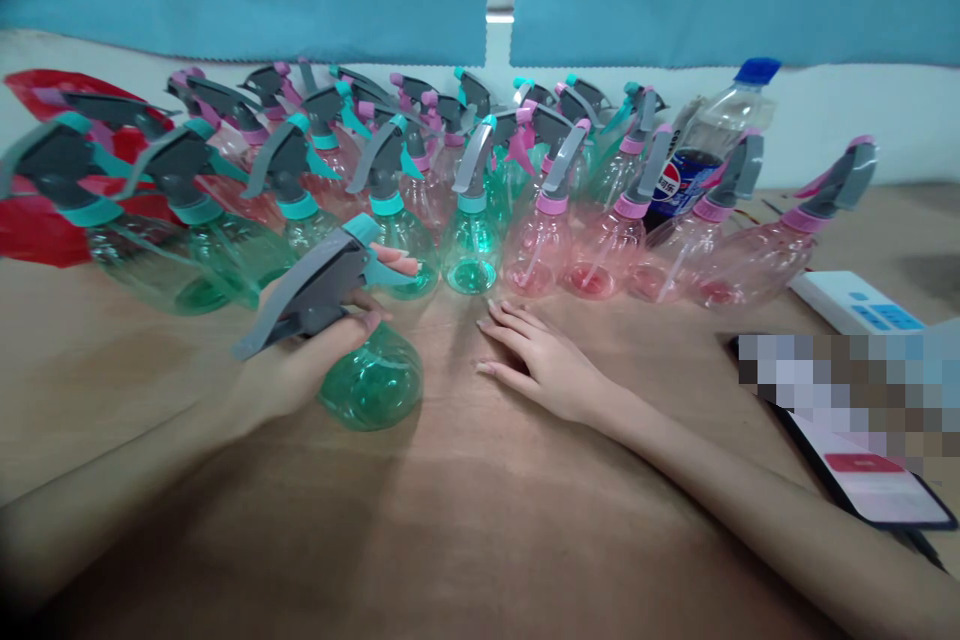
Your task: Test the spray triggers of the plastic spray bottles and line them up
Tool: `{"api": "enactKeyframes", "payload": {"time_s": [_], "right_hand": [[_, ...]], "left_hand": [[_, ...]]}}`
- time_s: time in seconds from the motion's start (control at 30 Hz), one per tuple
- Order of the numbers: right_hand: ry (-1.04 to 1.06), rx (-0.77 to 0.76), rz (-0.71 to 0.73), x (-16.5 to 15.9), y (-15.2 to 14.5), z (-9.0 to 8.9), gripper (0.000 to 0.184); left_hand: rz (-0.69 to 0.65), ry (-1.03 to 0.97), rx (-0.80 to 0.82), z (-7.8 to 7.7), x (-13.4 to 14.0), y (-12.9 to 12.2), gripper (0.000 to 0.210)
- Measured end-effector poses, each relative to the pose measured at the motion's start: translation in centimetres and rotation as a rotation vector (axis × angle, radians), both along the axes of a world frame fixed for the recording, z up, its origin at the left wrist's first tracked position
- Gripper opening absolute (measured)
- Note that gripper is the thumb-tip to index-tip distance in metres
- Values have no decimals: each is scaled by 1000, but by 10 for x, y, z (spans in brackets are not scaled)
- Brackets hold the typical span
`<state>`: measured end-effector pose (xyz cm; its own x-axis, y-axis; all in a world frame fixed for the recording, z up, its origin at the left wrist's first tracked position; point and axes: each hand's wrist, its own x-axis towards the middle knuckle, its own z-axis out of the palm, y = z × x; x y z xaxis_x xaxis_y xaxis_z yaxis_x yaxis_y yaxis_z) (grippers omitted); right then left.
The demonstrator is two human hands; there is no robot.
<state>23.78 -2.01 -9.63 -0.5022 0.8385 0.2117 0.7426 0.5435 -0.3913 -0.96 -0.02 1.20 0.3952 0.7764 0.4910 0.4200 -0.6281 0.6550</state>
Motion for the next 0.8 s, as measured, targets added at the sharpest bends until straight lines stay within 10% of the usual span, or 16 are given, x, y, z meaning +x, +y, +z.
{"api": "enactKeyframes", "payload": {"time_s": [0.8], "right_hand": [[18, 6, -1, 0, 0, 0, 57]], "left_hand": [[-57, -150, -98, -2, 5, -1, 44]]}}
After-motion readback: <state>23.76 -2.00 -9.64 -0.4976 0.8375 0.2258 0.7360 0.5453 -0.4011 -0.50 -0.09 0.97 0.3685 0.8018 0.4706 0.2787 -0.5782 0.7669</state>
